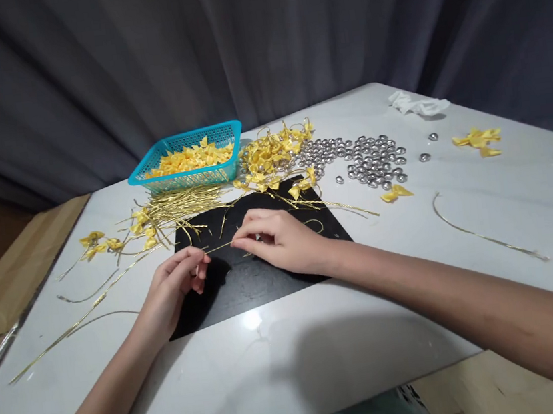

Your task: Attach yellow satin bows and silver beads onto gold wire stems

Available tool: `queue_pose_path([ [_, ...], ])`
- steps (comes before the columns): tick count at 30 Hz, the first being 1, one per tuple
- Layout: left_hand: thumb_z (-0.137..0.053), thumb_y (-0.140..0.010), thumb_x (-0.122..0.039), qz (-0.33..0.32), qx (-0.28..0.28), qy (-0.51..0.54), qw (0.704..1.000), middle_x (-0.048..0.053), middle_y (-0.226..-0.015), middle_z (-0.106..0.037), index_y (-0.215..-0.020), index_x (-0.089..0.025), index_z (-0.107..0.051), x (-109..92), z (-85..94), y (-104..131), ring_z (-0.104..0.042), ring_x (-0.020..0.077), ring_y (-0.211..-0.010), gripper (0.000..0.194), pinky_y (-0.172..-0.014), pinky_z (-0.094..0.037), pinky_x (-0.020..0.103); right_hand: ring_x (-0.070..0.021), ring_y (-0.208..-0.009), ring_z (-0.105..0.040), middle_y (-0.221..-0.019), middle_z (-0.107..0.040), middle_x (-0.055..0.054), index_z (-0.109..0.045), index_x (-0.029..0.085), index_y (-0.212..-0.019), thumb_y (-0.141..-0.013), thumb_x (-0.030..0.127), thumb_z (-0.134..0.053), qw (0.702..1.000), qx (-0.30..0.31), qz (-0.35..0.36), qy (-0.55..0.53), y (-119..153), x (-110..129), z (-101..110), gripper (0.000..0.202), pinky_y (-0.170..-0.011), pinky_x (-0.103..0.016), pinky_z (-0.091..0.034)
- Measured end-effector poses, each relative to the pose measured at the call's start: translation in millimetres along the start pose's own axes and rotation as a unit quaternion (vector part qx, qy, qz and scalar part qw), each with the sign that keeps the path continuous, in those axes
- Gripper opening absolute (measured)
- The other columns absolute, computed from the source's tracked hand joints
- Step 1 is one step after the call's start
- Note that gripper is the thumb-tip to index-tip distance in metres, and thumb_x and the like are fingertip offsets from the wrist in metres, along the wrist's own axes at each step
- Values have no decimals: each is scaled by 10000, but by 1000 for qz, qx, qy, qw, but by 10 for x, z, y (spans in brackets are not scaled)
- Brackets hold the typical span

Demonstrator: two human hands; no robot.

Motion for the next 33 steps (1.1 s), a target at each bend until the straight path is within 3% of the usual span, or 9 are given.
queue_pose_path([
  [3, -577, -775, -324, -6, -7, -11, 1000, -49, -547, -460, -663, -157, -586, -30, 6, 8, -399, 69, -480, 201, -462, -330, 179, -85, -592, -494, -706, -543, -16, -710, 136, -857, -840, 200, -580, 1000, -30, -6, 0, -19, -20, 107, 145, -519, -211, -386],
  [11, -564, -744, -239, -62, -98, 13, 993, -62, -472, -390, -605, -164, -584, -95, 251, 22, -336, 76, -462, 160, -453, -305, 193, -47, -481, -429, -683, -536, -4, -718, 121, -769, -771, 183, -640, 995, -76, -62, -8, -62, -176, 310, 100, -436, -199, -345],
  [19, -552, -677, -202, -79, -177, 54, 979, -74, -426, -326, -532, -177, -537, -74, 411, 51, -275, 81, -436, 148, -426, -293, 200, -20, -450, -357, -662, -508, 16, -683, 118, -701, -742, 192, -680, 998, -59, -22, -7, -72, -99, 273, 84, -418, -181, -311],
  [26, -547, -668, -192, -87, -223, 66, 969, -73, -428, -313, -511, -184, -522, -77, 522, 91, -273, 88, -441, 159, -419, -295, 201, -41, -521, -449, -735, -529, -9, -672, 126, -800, -825, 157, -578, 999, -21, 10, 35, -58, -62, 178, 102, -454, -166, -358],
  [33, -545, -671, -192, -100, -239, 56, 964, -66, -450, -333, -499, -191, -510, -106, 548, 121, -289, 92, -443, 176, -424, -304, 212, -46, -499, -408, -707, -502, 6, -633, 138, -724, -802, 211, -630, 997, -57, 14, 55, -58, -95, 250, 107, -455, -184, -344],
])
Point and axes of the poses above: each hand's wrist, its own y-axis away from the middle knuckle, its own z-axis out of the back of the hand, x = y × z, the point moved 10 cm from there along -y, towards the middle knuckle
